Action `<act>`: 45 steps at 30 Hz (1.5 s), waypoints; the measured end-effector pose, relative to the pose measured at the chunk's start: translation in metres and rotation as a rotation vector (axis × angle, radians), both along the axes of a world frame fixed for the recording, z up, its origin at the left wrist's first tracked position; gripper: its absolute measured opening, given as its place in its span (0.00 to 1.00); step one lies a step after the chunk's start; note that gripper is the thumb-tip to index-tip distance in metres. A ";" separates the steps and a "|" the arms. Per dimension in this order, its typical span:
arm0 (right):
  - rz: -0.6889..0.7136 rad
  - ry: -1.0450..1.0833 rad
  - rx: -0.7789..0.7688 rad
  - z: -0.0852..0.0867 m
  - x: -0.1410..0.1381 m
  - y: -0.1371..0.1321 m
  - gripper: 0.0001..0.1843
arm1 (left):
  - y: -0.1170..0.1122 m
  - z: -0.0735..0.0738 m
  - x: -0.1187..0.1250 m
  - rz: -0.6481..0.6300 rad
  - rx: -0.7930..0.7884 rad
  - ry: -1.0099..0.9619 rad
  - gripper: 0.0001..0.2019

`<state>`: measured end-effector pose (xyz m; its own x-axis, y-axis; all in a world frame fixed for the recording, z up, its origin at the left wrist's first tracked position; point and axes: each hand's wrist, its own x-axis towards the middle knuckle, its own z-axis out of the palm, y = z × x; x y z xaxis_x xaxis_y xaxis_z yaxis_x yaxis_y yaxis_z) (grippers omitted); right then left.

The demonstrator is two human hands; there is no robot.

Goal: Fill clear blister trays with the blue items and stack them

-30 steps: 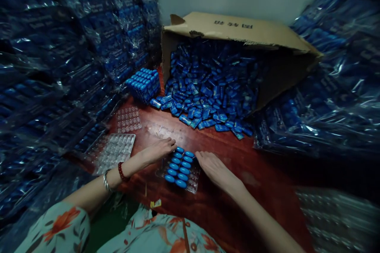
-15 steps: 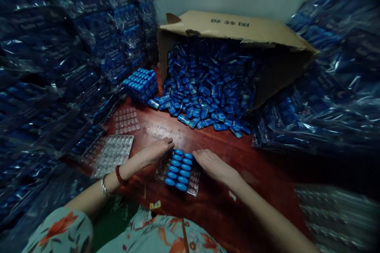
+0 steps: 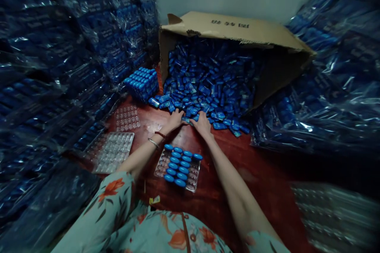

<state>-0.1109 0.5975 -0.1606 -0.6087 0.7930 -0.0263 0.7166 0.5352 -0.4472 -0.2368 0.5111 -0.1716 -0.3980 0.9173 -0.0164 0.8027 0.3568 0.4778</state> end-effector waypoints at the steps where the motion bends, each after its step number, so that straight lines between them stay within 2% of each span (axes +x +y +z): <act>1: 0.020 0.031 -0.009 -0.003 0.006 0.000 0.25 | -0.006 -0.001 -0.002 -0.010 0.009 -0.013 0.18; 3: 0.048 0.147 -0.039 -0.008 0.030 0.001 0.22 | -0.028 -0.001 -0.010 -0.032 0.024 -0.038 0.13; 5: 0.016 0.318 -0.120 -0.015 0.070 -0.003 0.20 | -0.061 0.000 -0.019 -0.016 0.064 -0.061 0.08; 7: -0.054 0.457 -0.269 -0.020 0.116 -0.015 0.21 | -0.101 0.001 -0.024 0.065 0.149 -0.117 0.07; 10: -0.028 0.581 -0.436 -0.021 0.176 -0.048 0.21 | -0.165 0.003 -0.018 0.210 0.255 -0.276 0.09; 12: -0.006 0.585 -0.475 -0.019 0.197 -0.076 0.20 | -0.198 0.006 -0.006 0.230 0.248 -0.346 0.10; 15: -0.007 0.559 -0.324 -0.018 0.194 -0.110 0.16 | -0.221 0.011 0.020 0.197 0.215 -0.379 0.11; 18: 0.106 0.572 -0.103 -0.021 0.176 -0.124 0.12 | -0.217 0.010 0.046 0.200 0.277 -0.365 0.11; 21: 0.342 0.519 0.024 -0.021 0.165 -0.118 0.13 | -0.207 0.003 0.061 0.180 0.356 -0.267 0.09; 23: 0.482 0.378 0.126 -0.015 0.165 -0.111 0.16 | -0.202 0.000 0.063 0.087 0.354 -0.151 0.08; 25: 0.594 0.195 0.250 -0.006 0.165 -0.104 0.18 | -0.200 0.001 0.062 -0.047 0.295 -0.039 0.10; 28: 0.736 -0.019 0.384 0.009 0.161 -0.097 0.19 | -0.194 0.011 0.057 -0.241 0.149 0.083 0.12; 31: 0.836 -0.143 0.415 0.017 0.150 -0.093 0.19 | -0.184 0.024 0.055 -0.371 0.019 0.144 0.11; 36: 0.870 -0.199 0.465 0.019 0.140 -0.094 0.19 | -0.170 0.028 0.058 -0.533 -0.118 0.266 0.07; 39: 0.878 -0.182 0.557 0.021 0.146 -0.092 0.18 | -0.174 0.027 0.057 -0.572 -0.140 0.333 0.09; 41: 0.861 -0.116 0.601 0.021 0.152 -0.083 0.16 | -0.179 0.027 0.051 -0.582 -0.103 0.343 0.13; 43: 0.749 -0.027 0.592 0.019 0.150 -0.067 0.16 | -0.178 0.027 0.039 -0.561 -0.009 0.303 0.16; 45: 0.546 0.008 0.529 0.015 0.135 -0.047 0.17 | -0.163 0.027 0.017 -0.398 0.127 0.219 0.14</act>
<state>0.0245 0.5502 -0.1453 -0.9169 0.2843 0.2800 0.2858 0.9576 -0.0363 -0.2199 0.3480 -0.1447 0.0037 0.9885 0.1513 0.9520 -0.0498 0.3022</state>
